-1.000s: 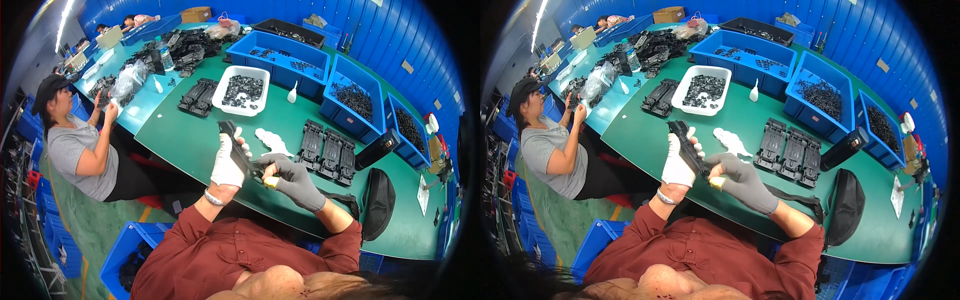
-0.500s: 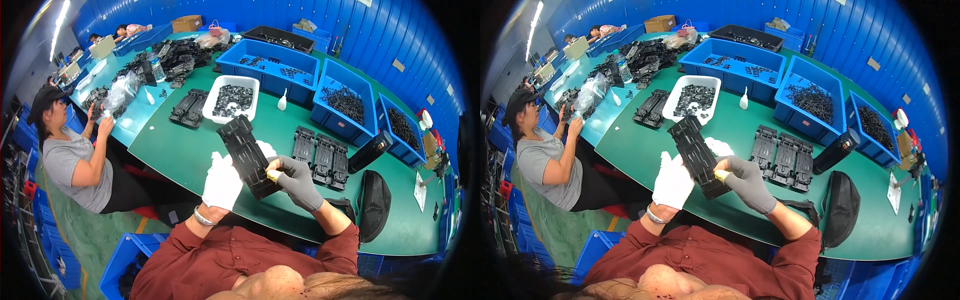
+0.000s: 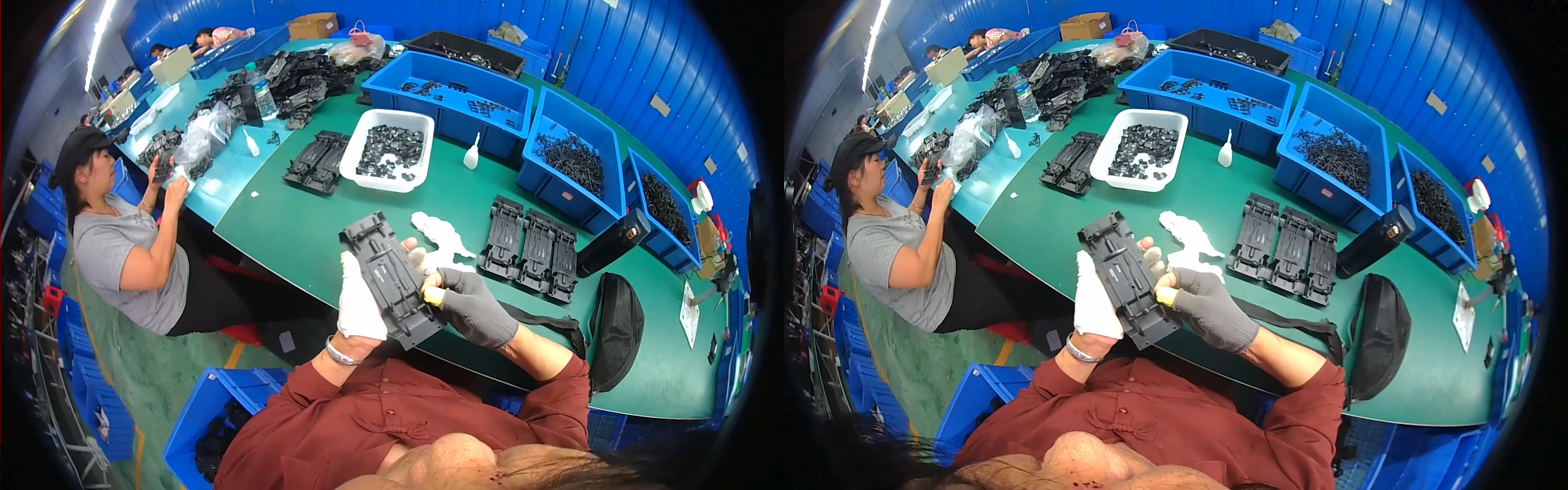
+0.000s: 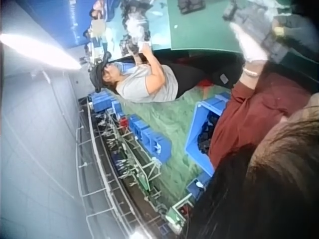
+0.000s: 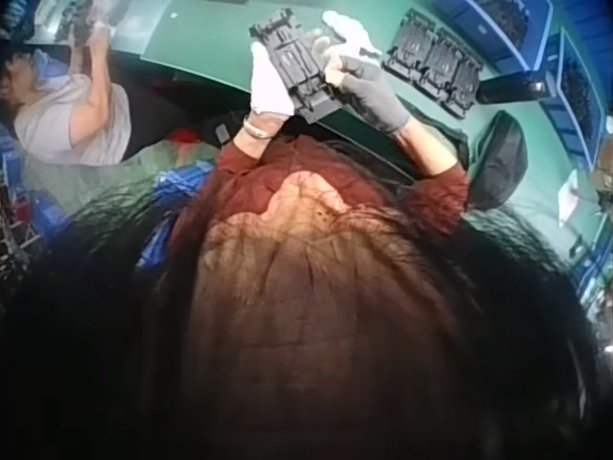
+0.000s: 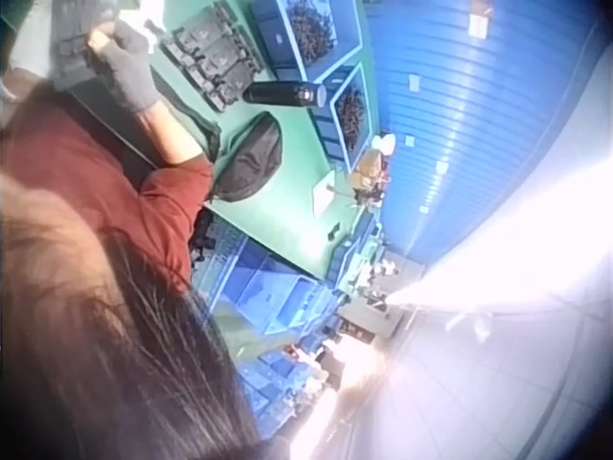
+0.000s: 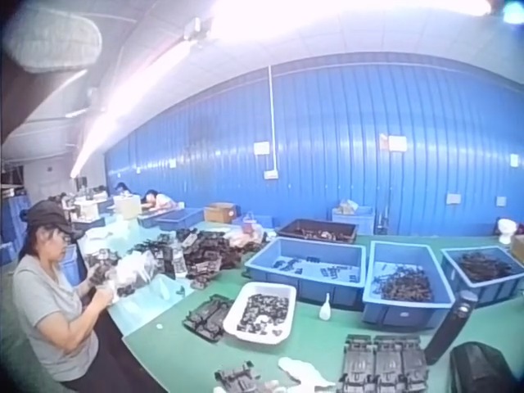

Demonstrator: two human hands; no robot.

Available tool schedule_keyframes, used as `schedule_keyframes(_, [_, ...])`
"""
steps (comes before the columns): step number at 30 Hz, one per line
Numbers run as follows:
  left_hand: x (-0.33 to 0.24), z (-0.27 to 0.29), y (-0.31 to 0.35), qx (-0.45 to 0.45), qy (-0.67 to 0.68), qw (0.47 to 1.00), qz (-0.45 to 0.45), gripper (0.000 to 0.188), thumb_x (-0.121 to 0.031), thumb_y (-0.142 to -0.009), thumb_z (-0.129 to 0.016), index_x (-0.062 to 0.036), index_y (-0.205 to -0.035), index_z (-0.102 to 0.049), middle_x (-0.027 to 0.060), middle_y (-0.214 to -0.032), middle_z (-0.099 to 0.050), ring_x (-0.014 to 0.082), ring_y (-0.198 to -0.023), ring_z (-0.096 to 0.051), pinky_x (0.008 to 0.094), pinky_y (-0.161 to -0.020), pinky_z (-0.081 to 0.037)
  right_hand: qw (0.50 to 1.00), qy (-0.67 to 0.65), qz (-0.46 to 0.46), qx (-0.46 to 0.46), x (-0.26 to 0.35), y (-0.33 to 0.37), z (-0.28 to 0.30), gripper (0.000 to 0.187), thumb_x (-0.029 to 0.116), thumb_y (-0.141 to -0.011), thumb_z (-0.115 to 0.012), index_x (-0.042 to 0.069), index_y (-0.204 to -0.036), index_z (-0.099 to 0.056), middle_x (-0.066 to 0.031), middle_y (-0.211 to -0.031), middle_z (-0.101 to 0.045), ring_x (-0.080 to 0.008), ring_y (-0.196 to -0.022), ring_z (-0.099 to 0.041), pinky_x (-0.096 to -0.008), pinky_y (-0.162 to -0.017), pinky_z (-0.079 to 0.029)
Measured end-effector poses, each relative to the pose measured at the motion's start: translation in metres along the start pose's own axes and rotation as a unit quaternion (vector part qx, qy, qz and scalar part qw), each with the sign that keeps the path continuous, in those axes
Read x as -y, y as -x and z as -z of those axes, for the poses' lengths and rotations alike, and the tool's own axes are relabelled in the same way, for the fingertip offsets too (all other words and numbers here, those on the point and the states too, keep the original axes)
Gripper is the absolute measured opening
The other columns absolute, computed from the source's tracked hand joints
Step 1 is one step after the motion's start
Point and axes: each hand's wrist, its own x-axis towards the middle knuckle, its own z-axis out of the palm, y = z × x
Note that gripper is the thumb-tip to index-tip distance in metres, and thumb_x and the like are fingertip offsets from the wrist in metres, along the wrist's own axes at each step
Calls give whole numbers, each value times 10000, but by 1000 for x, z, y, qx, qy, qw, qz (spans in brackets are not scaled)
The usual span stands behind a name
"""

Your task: The person assembles plastic parts onto a toy car chassis using a manual assembly tool, taking the parts from blue bins and a white tray at a factory workbench.

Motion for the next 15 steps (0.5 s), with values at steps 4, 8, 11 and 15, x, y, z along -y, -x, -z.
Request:
schedule_keyframes(4, [-4,8,5,24,44,999,20,960,-786,-958,-278,15,-1462,-439,177,-1250,-635,323,-1181,-608,461,-1037,-501,999,51,2,2,-2,3,-6,116,130,-968,-655,14,-963,-662,4,-882,-616,-69,-775,-529,-233,-686,-433])
schedule_keyframes(8, [-5,2,12,13,40,999,15,926,-780,-956,-321,19,-1395,-485,170,-1148,-646,313,-1105,-629,469,-966,-539,997,65,28,-9,-7,1,0,122,113,-954,-677,-7,-978,-685,-4,-932,-646,-67,-868,-552,-239,-777,-455])
schedule_keyframes(11, [-10,10,21,-5,-22,1000,1,922,-778,-965,-274,5,-1407,-474,163,-1178,-650,302,-1116,-643,443,-914,-563,999,-14,-4,-50,3,-2,1,129,115,-961,-672,-3,-1013,-684,-6,-931,-638,-81,-855,-563,-248,-785,-464])
schedule_keyframes(15, [-10,13,28,-22,-33,999,11,922,-778,-964,-281,10,-1403,-472,171,-1161,-647,298,-1078,-648,422,-880,-573,995,-72,-22,-64,-5,-12,14,173,117,-961,-672,-4,-1084,-675,-26,-971,-648,-111,-853,-599,-270,-780,-502])
